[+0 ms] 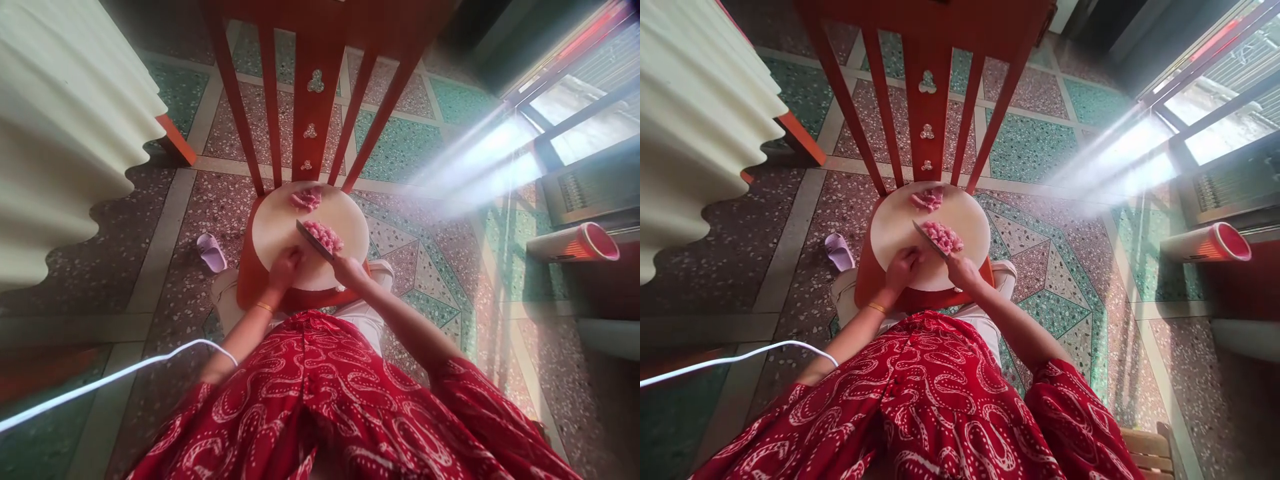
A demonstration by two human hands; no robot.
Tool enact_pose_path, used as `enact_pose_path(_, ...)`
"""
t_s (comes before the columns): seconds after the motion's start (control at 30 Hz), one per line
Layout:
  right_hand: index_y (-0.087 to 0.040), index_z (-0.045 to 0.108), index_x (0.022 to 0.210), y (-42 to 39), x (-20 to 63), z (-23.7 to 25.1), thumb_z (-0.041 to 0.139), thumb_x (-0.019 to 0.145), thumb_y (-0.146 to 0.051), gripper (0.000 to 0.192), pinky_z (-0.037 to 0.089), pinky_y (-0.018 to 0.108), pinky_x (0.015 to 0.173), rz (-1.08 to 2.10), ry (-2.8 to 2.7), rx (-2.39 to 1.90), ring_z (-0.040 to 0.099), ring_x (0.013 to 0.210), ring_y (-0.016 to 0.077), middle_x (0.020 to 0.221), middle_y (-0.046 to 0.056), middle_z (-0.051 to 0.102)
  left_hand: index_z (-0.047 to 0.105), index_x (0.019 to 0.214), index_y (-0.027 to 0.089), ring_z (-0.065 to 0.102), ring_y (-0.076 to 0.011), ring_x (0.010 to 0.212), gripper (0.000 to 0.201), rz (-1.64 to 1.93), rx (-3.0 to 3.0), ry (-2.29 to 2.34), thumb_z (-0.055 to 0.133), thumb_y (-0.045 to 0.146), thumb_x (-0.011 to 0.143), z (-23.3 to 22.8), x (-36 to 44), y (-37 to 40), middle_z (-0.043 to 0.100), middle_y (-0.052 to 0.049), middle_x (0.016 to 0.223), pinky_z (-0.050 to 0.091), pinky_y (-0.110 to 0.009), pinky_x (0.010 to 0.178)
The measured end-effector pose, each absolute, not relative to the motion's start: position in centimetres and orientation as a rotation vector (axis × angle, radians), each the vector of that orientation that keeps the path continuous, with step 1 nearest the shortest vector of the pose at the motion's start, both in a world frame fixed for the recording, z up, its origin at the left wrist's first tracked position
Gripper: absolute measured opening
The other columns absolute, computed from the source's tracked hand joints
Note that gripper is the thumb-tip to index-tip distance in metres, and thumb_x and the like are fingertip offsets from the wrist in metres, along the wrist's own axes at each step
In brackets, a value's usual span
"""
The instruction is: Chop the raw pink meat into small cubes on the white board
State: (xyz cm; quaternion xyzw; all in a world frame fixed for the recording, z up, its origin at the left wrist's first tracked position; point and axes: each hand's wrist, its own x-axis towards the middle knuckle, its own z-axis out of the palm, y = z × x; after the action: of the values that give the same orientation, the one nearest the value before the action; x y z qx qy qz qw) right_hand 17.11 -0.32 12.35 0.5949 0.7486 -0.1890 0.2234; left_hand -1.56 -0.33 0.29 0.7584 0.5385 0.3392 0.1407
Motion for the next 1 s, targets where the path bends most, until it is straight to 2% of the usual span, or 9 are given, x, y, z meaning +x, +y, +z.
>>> enact_pose_path(0.2,-0.019,0.027,0.14,-1.6,15.7,12.5,0.031,0.094,-0.023,0.047,0.047,0.028,0.068,-0.587,2.155,1.562,0.065,0.083,0.0212,0.092,0.011,0.067,0.062,0.101,0.017,0.054,-0.0206,0.101,0.022,0.993,2.167,1.575,0.044,0.022,0.089,0.0,-1.4,-0.5,0.061,-0.01,0.103,0.048,-0.037,0.089)
enact_pose_path(0.4,-0.019,0.031,0.137,-0.7,14.6,11.5,0.035,0.089,-0.016,0.049,0.048,0.029,0.072,-0.65,2.156,1.549,0.064,0.089,0.0212,0.099,0.012,0.066,0.065,0.097,0.018,0.057,-0.021,0.095,0.021,0.963,2.186,1.486,0.046,0.024,0.088,0.1,-1.5,-0.2,0.064,-0.008,0.097,0.049,-0.039,0.087)
enact_pose_path(0.53,-0.016,0.049,0.117,2.7,10.6,10.8,0.033,0.09,-0.015,0.032,0.048,0.028,0.071,-0.63,2.239,1.549,0.063,0.092,0.0221,0.101,0.014,0.065,0.065,0.096,0.017,0.057,-0.0216,0.093,0.022,0.91,2.211,1.493,0.045,0.017,0.087,-0.2,-1.6,0.1,0.064,-0.01,0.096,0.05,-0.038,0.086)
enact_pose_path(0.6,-0.015,0.052,0.11,3.6,9.5,10.7,0.033,0.09,-0.015,0.027,0.048,0.029,0.069,-0.611,2.251,1.52,0.064,0.088,0.0224,0.097,0.014,0.065,0.064,0.096,0.016,0.058,-0.022,0.091,0.023,0.875,2.218,1.512,0.044,0.015,0.086,-0.3,-1.6,0.2,0.064,-0.01,0.094,0.05,-0.039,0.085)
enact_pose_path(0.7,-0.017,0.046,0.119,2.4,11.3,10.5,0.034,0.09,-0.017,0.031,0.048,0.028,0.067,-0.61,2.262,1.534,0.065,0.085,0.0214,0.096,0.012,0.065,0.064,0.098,0.018,0.057,-0.0224,0.095,0.022,0.867,2.225,1.51,0.045,0.019,0.087,-0.3,-1.5,0.2,0.064,-0.009,0.096,0.05,-0.039,0.086)
enact_pose_path(0.77,-0.019,0.037,0.13,0.3,14.2,10.5,0.036,0.09,-0.018,0.04,0.048,0.026,0.064,-0.638,2.218,1.539,0.065,0.082,0.0201,0.095,0.011,0.066,0.064,0.1,0.019,0.056,-0.022,0.099,0.022,0.864,2.231,1.491,0.046,0.021,0.088,-0.2,-1.6,0.1,0.064,-0.008,0.099,0.049,-0.039,0.087)
enact_pose_path(0.9,-0.015,0.045,0.121,-2.2,17.5,10.4,0.031,0.094,-0.025,0.032,0.048,0.029,0.064,-0.567,2.052,1.548,0.066,0.08,0.0224,0.083,0.011,0.066,0.064,0.102,0.02,0.055,-0.0214,0.103,0.022,0.856,2.201,1.485,0.048,0.021,0.088,-0.2,-1.7,0.0,0.063,-0.008,0.104,0.048,-0.039,0.09)
enact_pose_path(1.0,-0.017,0.039,0.128,-0.2,15.1,10.2,0.034,0.091,-0.017,0.038,0.048,0.027,0.069,-0.622,2.169,1.527,0.065,0.087,0.0205,0.094,0.011,0.067,0.064,0.101,0.02,0.054,-0.0215,0.104,0.021,0.875,2.207,1.46,0.049,0.022,0.088,-0.1,-1.5,0.0,0.063,-0.007,0.104,0.048,-0.039,0.091)
